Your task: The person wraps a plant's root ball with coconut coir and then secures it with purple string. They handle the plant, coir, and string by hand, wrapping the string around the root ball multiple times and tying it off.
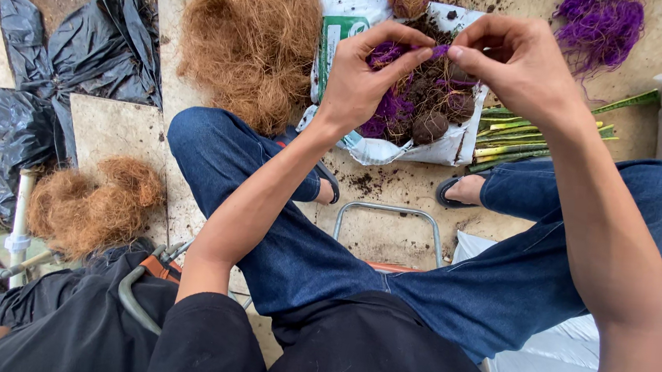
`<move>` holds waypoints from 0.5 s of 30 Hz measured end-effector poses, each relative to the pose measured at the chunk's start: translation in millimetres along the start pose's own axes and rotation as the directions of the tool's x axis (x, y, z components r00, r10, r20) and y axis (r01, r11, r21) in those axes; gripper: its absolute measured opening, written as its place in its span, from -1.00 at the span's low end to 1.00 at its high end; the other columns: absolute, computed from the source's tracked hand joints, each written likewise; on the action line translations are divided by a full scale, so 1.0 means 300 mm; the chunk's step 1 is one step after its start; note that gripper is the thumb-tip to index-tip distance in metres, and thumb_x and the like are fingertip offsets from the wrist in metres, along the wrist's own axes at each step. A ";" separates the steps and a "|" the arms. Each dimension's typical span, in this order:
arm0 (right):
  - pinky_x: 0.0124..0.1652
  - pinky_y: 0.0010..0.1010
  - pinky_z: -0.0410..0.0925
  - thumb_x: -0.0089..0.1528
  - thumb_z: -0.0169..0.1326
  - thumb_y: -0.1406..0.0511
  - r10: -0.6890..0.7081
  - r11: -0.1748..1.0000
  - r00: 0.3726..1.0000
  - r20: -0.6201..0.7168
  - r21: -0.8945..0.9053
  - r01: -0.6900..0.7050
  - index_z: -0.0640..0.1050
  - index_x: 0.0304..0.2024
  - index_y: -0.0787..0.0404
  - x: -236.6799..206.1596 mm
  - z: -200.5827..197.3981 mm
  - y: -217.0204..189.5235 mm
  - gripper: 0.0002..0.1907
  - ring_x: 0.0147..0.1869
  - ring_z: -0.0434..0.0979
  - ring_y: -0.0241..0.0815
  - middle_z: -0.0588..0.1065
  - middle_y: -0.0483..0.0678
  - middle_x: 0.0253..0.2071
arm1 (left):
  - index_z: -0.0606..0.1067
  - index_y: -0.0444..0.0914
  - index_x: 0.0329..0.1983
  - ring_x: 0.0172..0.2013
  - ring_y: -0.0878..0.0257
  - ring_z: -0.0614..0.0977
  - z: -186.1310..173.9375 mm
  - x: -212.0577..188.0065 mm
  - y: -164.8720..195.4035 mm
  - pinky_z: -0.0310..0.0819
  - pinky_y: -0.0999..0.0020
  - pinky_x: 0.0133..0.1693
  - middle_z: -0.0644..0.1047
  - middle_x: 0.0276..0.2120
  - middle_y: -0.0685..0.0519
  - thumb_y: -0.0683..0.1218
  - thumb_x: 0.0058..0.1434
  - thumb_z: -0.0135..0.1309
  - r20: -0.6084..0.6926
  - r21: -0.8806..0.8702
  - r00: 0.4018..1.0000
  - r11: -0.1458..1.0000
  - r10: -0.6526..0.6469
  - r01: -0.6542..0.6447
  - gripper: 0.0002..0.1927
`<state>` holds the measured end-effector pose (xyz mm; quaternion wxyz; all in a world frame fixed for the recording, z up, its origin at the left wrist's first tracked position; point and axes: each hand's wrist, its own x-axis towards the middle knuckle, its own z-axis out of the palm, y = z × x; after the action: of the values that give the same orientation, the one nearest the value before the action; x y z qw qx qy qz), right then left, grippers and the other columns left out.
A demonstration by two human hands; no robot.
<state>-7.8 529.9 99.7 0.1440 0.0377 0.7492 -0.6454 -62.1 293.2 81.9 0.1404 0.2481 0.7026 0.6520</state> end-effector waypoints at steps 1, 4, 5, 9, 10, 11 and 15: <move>-0.35 -0.70 0.26 0.43 0.21 0.28 -0.044 0.999 0.999 0.011 -0.001 0.044 0.60 -0.07 0.28 -0.003 0.001 0.007 -0.84 -0.29 0.41 -0.58 0.50 -0.26 -0.32 | 0.63 -0.27 -0.02 -0.18 0.46 0.64 0.001 -0.001 -0.001 0.55 0.54 -0.10 0.67 -0.19 0.13 -0.17 0.38 0.26 0.000 -0.036 0.999 0.998 -0.051 0.051 -0.85; -0.45 -0.66 0.16 0.42 0.19 0.29 0.010 1.000 0.999 -0.043 0.022 -0.009 0.60 -0.07 0.28 -0.004 -0.005 0.024 -0.85 -0.39 0.34 -0.55 0.46 -0.24 -0.37 | 0.64 -0.27 -0.02 -0.23 0.47 0.61 0.000 -0.001 0.002 0.53 0.56 -0.16 0.67 -0.21 0.13 -0.18 0.36 0.26 0.001 -0.060 0.994 0.992 -0.111 0.111 -0.85; -0.47 -0.65 0.15 0.41 0.19 0.31 0.046 0.987 0.998 -0.048 0.154 -0.038 0.59 -0.07 0.26 -0.002 -0.003 0.030 -0.87 -0.42 0.31 -0.55 0.45 -0.24 -0.38 | 0.64 -0.27 -0.02 -0.24 0.47 0.61 0.000 -0.002 0.004 0.51 0.57 -0.17 0.67 -0.22 0.13 -0.18 0.36 0.26 0.002 -0.055 0.993 0.991 -0.118 0.118 -0.84; -0.51 -0.62 0.10 0.40 0.15 0.35 0.124 0.874 0.991 -0.059 0.478 -0.081 0.56 -0.09 0.24 0.016 0.025 0.048 -0.92 -0.50 0.24 -0.53 0.39 -0.24 -0.42 | 0.64 -0.26 -0.03 -0.21 0.45 0.64 -0.001 0.003 0.017 0.54 0.55 -0.15 0.67 -0.22 0.12 -0.19 0.34 0.25 0.036 -0.001 0.995 0.995 -0.097 0.097 -0.84; -0.52 -0.61 0.09 0.40 0.14 0.37 0.128 0.854 0.990 -0.064 0.514 -0.077 0.55 -0.10 0.25 0.020 0.030 0.050 -0.94 -0.51 0.23 -0.52 0.38 -0.23 -0.42 | 0.64 -0.27 -0.03 -0.18 0.45 0.65 -0.001 0.006 0.020 0.56 0.54 -0.11 0.67 -0.20 0.12 -0.19 0.34 0.25 0.043 0.007 0.997 0.998 -0.057 0.057 -0.84; -0.52 -0.61 0.08 0.41 0.12 0.35 0.143 0.834 0.988 -0.062 0.545 -0.087 0.53 -0.10 0.23 0.022 0.029 0.049 -0.93 -0.52 0.20 -0.51 0.37 -0.23 -0.41 | 0.63 -0.27 -0.03 -0.15 0.44 0.67 0.000 0.009 0.022 0.59 0.53 -0.06 0.67 -0.18 0.12 -0.19 0.35 0.25 0.051 0.014 0.998 1.000 -0.022 0.021 -0.84; -0.57 -0.62 -0.01 0.41 0.06 0.29 0.208 0.700 0.978 0.002 0.698 -0.151 0.46 -0.12 0.15 0.015 0.060 0.045 -0.92 -0.55 0.09 -0.48 0.27 -0.26 -0.40 | 0.64 -0.28 -0.03 -0.17 0.43 0.65 0.010 0.016 0.021 0.58 0.52 -0.09 0.68 -0.19 0.10 -0.18 0.35 0.24 0.037 -0.067 0.994 0.993 -0.098 0.101 -0.84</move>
<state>-5.6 513.9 83.2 0.1527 0.1866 0.4499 -0.8599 -63.5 298.3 88.3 0.1928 0.2186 0.6887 0.6639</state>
